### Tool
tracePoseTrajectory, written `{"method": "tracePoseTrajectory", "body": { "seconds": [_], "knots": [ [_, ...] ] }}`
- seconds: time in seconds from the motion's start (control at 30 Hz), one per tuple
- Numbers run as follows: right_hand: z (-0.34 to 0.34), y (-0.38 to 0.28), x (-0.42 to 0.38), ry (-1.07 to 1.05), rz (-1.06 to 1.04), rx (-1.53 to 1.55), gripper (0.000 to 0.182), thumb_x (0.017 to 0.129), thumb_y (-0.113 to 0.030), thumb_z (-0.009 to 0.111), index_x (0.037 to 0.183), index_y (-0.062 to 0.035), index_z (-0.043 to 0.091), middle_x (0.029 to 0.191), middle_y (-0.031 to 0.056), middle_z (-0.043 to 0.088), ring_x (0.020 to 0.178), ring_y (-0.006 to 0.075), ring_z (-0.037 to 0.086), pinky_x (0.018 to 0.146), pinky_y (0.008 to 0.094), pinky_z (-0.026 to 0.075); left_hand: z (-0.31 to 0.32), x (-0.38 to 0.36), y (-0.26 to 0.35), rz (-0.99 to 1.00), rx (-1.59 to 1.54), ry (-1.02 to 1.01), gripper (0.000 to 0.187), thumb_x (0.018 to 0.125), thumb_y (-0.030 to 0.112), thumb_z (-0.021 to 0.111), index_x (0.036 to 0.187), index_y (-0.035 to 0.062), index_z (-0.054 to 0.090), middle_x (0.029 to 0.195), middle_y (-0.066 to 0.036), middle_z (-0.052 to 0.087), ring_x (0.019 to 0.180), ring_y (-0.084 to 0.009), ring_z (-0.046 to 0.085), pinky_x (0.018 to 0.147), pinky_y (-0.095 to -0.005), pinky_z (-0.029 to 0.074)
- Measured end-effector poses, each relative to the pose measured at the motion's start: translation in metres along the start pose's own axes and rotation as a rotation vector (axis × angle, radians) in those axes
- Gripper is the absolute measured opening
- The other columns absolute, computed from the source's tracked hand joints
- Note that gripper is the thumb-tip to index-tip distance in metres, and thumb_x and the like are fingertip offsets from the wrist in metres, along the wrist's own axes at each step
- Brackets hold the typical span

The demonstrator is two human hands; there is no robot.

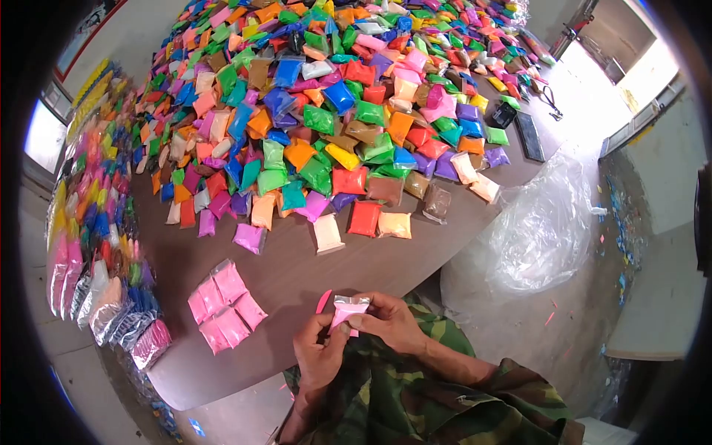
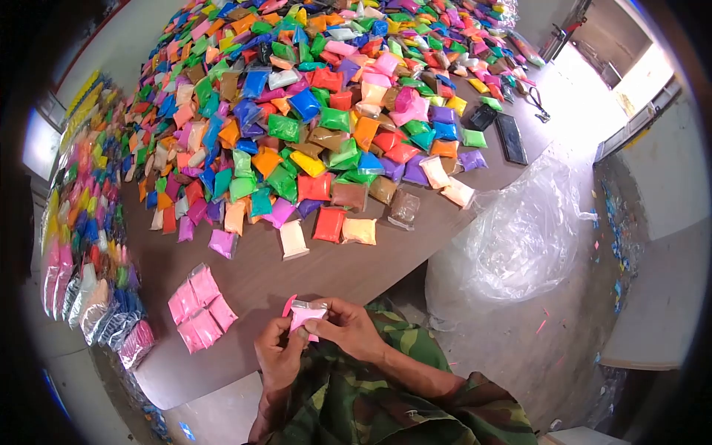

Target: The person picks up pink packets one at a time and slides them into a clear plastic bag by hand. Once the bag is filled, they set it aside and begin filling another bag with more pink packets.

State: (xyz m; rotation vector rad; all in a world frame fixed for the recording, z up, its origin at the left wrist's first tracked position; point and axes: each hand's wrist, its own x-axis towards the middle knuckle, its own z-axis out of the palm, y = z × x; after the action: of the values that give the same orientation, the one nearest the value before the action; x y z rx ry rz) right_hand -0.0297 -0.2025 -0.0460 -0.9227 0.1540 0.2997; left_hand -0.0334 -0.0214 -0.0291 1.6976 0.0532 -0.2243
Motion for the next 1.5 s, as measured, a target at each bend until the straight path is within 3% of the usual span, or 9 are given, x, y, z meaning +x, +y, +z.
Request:
{"method": "tracePoseTrajectory", "body": {
  "seconds": [0.13, 0.33, 0.4, 0.57, 0.67, 0.87, 0.97, 1.27, 1.5],
  "knots": [
    [-0.008, 0.015, 0.001, 0.009, 0.002, 0.049, 0.024, 0.103, -0.009, 0.075, 0.123, 0.0026, 0.071, 0.11, 0.0019, 0.074, 0.098, 0.0083, 0.068, 0.085, 0.0272, 0.056, 0.0, -0.002, -0.017, 0.044, 0.055, 0.022, 0.021, 0.097, 0.01, 0.078, 0.11, -0.0043, 0.071, 0.091, -0.002, 0.072, 0.082, -0.0073, 0.064, 0.071, -0.0245, 0.051],
    [-0.006, 0.016, 0.001, 0.027, -0.083, -0.06, 0.016, 0.102, -0.007, 0.075, 0.115, 0.0016, 0.075, 0.105, 0.0011, 0.074, 0.094, 0.0071, 0.065, 0.081, 0.0265, 0.055, 0.001, -0.005, 0.013, -0.119, -0.235, -0.048, 0.022, 0.099, 0.01, 0.077, 0.112, -0.0047, 0.07, 0.094, -0.002, 0.072, 0.088, -0.0073, 0.065, 0.076, -0.0245, 0.053],
    [-0.004, 0.01, 0.002, 0.023, -0.096, -0.115, 0.014, 0.102, -0.006, 0.075, 0.114, 0.0016, 0.075, 0.105, 0.0011, 0.075, 0.093, 0.0069, 0.065, 0.08, 0.0264, 0.055, -0.002, -0.005, 0.012, -0.166, -0.183, -0.08, 0.019, 0.099, 0.009, 0.076, 0.111, -0.0047, 0.07, 0.094, -0.003, 0.073, 0.087, -0.0072, 0.066, 0.075, -0.0248, 0.054],
    [-0.002, 0.005, 0.005, -0.098, -0.03, -0.134, 0.03, 0.103, -0.006, 0.073, 0.132, 0.0006, 0.066, 0.114, 0.0036, 0.074, 0.099, 0.0098, 0.069, 0.088, 0.0281, 0.057, 0.0, -0.008, 0.001, -0.12, -0.181, 0.037, 0.013, 0.101, 0.008, 0.073, 0.105, -0.004, 0.071, 0.085, -0.002, 0.071, 0.078, -0.0053, 0.063, 0.066, -0.0237, 0.051],
    [0.005, 0.003, 0.006, -0.102, -0.005, -0.138, 0.027, 0.104, -0.007, 0.072, 0.129, 0.0012, 0.067, 0.114, 0.0041, 0.074, 0.1, 0.0101, 0.068, 0.09, 0.0287, 0.057, -0.003, -0.01, -0.016, -0.064, -0.075, 0.021, 0.014, 0.102, 0.008, 0.071, 0.109, -0.0043, 0.069, 0.09, -0.005, 0.073, 0.081, -0.0095, 0.07, 0.071, -0.0246, 0.056],
    [0.004, 0.001, 0.009, -0.1, -0.006, -0.196, 0.024, 0.102, -0.009, 0.076, 0.122, 0.0032, 0.07, 0.112, 0.0056, 0.075, 0.101, 0.0123, 0.069, 0.092, 0.0306, 0.056, -0.016, -0.012, -0.001, -0.146, -0.233, -0.098, 0.018, 0.101, 0.012, 0.076, 0.11, -0.0028, 0.069, 0.091, 0.002, 0.07, 0.082, -0.004, 0.064, 0.071, -0.0219, 0.052],
    [0.005, 0.001, 0.011, -0.107, 0.009, -0.218, 0.024, 0.102, -0.01, 0.076, 0.121, 0.0029, 0.07, 0.112, 0.006, 0.075, 0.102, 0.0127, 0.07, 0.093, 0.0308, 0.056, -0.01, -0.013, 0.001, -0.125, -0.397, 0.013, 0.016, 0.101, 0.009, 0.076, 0.11, -0.0026, 0.07, 0.09, 0.004, 0.068, 0.081, -0.0015, 0.06, 0.069, -0.0208, 0.048],
    [0.018, -0.001, 0.011, -0.109, 0.07, -0.257, 0.027, 0.103, -0.016, 0.076, 0.121, 0.0024, 0.069, 0.112, 0.0052, 0.074, 0.102, 0.012, 0.068, 0.092, 0.0301, 0.056, -0.013, -0.011, -0.023, 0.044, -0.16, 0.058, 0.012, 0.102, 0.006, 0.073, 0.104, -0.0041, 0.067, 0.087, -0.002, 0.069, 0.079, -0.0025, 0.061, 0.065, -0.0227, 0.048],
    [0.013, 0.003, 0.011, -0.085, 0.053, -0.291, 0.024, 0.103, -0.015, 0.076, 0.118, 0.0031, 0.07, 0.111, 0.0052, 0.074, 0.1, 0.0108, 0.068, 0.089, 0.0289, 0.056, -0.015, -0.013, -0.02, -0.025, -0.334, 0.002, 0.017, 0.101, 0.01, 0.076, 0.108, -0.004, 0.069, 0.081, 0.006, 0.06, 0.069, -0.0004, 0.047, 0.056, -0.0227, 0.038]
  ]
}}
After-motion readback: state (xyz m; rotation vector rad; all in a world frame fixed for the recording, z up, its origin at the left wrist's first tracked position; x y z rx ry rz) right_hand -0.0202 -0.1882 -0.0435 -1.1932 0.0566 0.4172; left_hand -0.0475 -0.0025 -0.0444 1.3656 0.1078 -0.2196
